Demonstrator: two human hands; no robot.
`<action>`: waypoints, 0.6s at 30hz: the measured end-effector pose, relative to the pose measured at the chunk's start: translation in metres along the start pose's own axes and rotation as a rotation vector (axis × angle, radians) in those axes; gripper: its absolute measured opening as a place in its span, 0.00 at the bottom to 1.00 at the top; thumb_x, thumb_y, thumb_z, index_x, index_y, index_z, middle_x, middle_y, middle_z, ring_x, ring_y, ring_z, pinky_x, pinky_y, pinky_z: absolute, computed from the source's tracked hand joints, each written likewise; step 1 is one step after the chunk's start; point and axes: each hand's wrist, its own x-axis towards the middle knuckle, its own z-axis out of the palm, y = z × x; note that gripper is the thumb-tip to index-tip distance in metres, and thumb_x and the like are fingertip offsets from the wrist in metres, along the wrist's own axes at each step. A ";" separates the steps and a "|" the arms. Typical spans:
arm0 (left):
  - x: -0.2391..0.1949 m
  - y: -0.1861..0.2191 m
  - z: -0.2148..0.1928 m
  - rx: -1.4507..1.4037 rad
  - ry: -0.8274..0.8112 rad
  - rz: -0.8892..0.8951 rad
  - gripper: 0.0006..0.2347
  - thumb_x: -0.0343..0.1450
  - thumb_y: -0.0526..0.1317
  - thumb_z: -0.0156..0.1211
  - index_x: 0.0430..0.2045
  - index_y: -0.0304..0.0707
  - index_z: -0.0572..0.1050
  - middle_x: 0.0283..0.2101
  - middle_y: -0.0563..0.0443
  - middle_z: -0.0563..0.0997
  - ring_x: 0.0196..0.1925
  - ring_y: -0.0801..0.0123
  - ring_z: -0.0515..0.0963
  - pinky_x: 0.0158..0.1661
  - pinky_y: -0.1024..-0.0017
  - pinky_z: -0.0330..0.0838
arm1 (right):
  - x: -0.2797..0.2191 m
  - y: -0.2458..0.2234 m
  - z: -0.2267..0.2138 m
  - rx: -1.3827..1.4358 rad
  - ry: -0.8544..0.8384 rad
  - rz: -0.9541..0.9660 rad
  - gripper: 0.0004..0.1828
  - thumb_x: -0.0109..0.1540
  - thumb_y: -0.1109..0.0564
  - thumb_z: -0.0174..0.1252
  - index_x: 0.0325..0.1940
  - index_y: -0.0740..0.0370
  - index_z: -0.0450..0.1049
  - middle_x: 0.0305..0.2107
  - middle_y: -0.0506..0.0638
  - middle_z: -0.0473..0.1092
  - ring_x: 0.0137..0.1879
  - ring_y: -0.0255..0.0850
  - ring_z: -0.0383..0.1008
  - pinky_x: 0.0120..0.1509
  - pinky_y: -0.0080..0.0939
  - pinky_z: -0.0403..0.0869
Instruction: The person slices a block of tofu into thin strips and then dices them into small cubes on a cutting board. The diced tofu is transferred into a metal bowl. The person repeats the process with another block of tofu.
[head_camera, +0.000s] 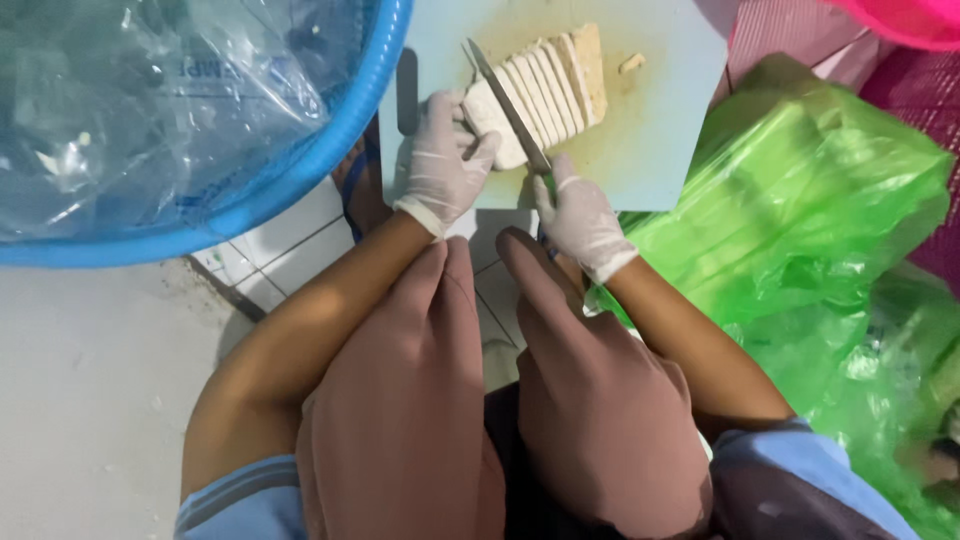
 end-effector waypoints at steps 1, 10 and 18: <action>-0.001 -0.002 -0.002 -0.051 0.006 -0.043 0.19 0.62 0.38 0.61 0.44 0.40 0.64 0.40 0.48 0.73 0.29 0.68 0.83 0.24 0.76 0.75 | -0.006 -0.015 -0.010 0.051 -0.090 0.061 0.10 0.69 0.53 0.38 0.48 0.63 0.58 0.17 0.55 0.67 0.23 0.52 0.69 0.31 0.52 0.71; -0.001 -0.003 -0.007 -0.123 -0.041 -0.024 0.15 0.64 0.34 0.62 0.41 0.40 0.64 0.39 0.48 0.74 0.34 0.64 0.83 0.30 0.72 0.80 | -0.015 0.011 0.013 -0.033 0.085 -0.110 0.09 0.67 0.53 0.42 0.42 0.61 0.54 0.14 0.58 0.62 0.18 0.60 0.63 0.25 0.58 0.61; 0.003 -0.008 -0.006 -0.070 -0.021 0.042 0.17 0.63 0.35 0.63 0.42 0.39 0.64 0.40 0.48 0.72 0.32 0.67 0.84 0.31 0.75 0.78 | 0.022 0.016 0.024 -0.049 0.034 -0.108 0.16 0.66 0.51 0.40 0.54 0.63 0.55 0.25 0.65 0.70 0.30 0.66 0.70 0.34 0.63 0.68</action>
